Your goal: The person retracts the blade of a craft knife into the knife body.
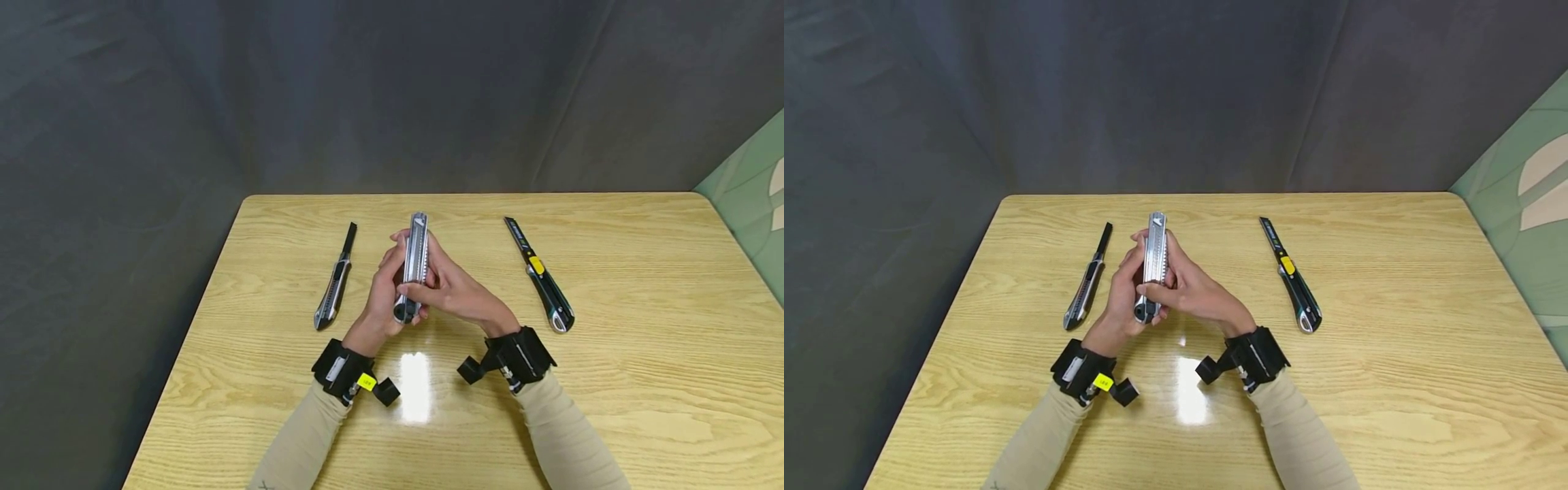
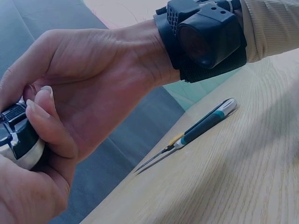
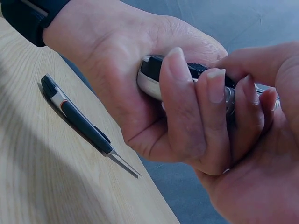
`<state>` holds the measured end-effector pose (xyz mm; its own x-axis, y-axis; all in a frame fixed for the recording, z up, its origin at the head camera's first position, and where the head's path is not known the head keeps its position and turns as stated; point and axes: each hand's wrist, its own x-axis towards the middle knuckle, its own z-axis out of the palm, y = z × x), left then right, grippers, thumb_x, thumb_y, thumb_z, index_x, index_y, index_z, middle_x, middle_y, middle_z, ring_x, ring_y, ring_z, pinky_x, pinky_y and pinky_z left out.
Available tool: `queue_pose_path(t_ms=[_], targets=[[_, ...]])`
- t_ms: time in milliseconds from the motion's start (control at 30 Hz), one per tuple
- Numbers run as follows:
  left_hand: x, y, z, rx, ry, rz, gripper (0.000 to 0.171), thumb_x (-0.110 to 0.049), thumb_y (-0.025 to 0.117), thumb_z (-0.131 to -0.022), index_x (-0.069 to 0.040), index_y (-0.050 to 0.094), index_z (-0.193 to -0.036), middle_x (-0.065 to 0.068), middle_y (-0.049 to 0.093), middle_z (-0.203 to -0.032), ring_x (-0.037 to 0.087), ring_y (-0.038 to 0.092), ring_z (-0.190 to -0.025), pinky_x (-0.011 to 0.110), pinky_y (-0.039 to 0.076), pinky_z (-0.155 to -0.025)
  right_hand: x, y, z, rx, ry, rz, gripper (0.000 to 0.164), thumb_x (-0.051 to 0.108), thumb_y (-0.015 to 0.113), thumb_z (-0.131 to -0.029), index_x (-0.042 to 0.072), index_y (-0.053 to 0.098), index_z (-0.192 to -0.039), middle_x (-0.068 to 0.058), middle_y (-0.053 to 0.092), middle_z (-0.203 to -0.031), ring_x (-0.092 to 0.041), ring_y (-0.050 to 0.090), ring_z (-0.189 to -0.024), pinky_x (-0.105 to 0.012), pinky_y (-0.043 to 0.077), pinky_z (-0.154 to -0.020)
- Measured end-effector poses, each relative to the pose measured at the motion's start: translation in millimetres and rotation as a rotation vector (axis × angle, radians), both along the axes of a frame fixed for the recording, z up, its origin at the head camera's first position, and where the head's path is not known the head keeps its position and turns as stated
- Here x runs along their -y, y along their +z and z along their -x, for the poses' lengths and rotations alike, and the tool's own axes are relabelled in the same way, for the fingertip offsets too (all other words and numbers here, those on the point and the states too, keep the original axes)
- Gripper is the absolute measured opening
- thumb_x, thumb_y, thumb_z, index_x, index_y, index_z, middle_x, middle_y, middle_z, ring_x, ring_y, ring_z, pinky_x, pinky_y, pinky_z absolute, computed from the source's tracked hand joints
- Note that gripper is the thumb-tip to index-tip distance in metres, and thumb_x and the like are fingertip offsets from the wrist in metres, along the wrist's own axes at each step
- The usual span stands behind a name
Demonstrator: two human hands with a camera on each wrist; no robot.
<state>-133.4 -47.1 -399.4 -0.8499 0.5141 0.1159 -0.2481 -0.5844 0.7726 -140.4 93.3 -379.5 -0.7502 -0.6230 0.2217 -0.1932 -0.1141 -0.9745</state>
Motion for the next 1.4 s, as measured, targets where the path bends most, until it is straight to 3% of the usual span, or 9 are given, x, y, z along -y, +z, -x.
queue_pose_path(t_ms=[300, 567, 767, 1000, 1233, 1400], targets=[[1, 0.2, 0.1, -0.004, 0.001, -0.014, 0.044, -0.048, 0.022, -0.102, -0.011, 0.043, -0.113, 0.002, 0.061, -0.073, 0.011, 0.052, -0.039, 0.019, 0.042, -0.026, 2, 22.4, -10.1, 0.022, 0.007, -0.020, 0.070, -0.002, 0.060, -0.087, 0.017, 0.021, -0.143, -0.014, 0.042, -0.135, -0.027, 0.050, -0.111, -0.039, 0.053, -0.078], [1, -1.2, -1.1, -0.004, 0.002, -0.012, 0.045, -0.048, 0.022, -0.102, -0.010, 0.044, -0.113, 0.002, 0.061, -0.072, 0.010, 0.052, -0.040, 0.019, 0.043, -0.026, 2, 22.8, -11.3, 0.019, 0.006, -0.037, 0.071, -0.003, 0.059, -0.087, 0.012, 0.019, -0.144, -0.010, 0.036, -0.142, -0.025, 0.050, -0.112, -0.038, 0.051, -0.084], [-4, -2.4, 0.7, 0.007, 0.004, 0.003, 0.052, -0.052, 0.024, -0.100, -0.007, 0.050, -0.104, 0.001, 0.061, -0.074, 0.012, 0.053, -0.040, 0.020, 0.043, -0.026, 0, 25.4, -12.1, 0.008, -0.034, -0.065, 0.071, -0.003, 0.059, -0.086, 0.022, 0.024, -0.142, -0.015, 0.045, -0.130, -0.029, 0.052, -0.106, -0.038, 0.056, -0.069], [-5, -6.1, 2.2, 0.036, 0.019, 0.001, 0.059, -0.053, 0.026, -0.100, -0.003, 0.057, -0.091, 0.001, 0.064, -0.069, 0.015, 0.052, -0.037, 0.022, 0.042, -0.026, 3, 24.8, -9.6, -0.044, -0.046, -0.067, 0.069, -0.004, 0.059, -0.085, 0.017, 0.027, -0.142, -0.019, 0.050, -0.114, -0.029, 0.055, -0.087, -0.038, 0.054, -0.052], [-5, -8.3, 2.7, 0.073, 0.023, 0.048, 0.054, -0.057, 0.027, -0.098, -0.010, 0.052, -0.106, 0.000, 0.060, -0.066, 0.016, 0.050, -0.037, 0.023, 0.042, -0.027, 2, 26.2, -9.2, -0.024, -0.125, -0.114, 0.051, 0.007, 0.054, -0.093, 0.010, 0.034, -0.140, -0.014, 0.052, -0.118, -0.023, 0.053, -0.100, -0.040, 0.048, -0.083], [-3, -9.3, 2.9, 0.102, 0.058, 0.104, 0.055, -0.058, 0.031, -0.096, -0.012, 0.051, -0.118, 0.003, 0.058, -0.062, 0.016, 0.051, -0.038, 0.024, 0.044, -0.029, 1, 27.1, -8.4, -0.015, -0.193, -0.117, 0.037, 0.014, 0.045, -0.099, 0.004, 0.043, -0.135, -0.015, 0.054, -0.121, -0.026, 0.053, -0.100, -0.038, 0.045, -0.086]])
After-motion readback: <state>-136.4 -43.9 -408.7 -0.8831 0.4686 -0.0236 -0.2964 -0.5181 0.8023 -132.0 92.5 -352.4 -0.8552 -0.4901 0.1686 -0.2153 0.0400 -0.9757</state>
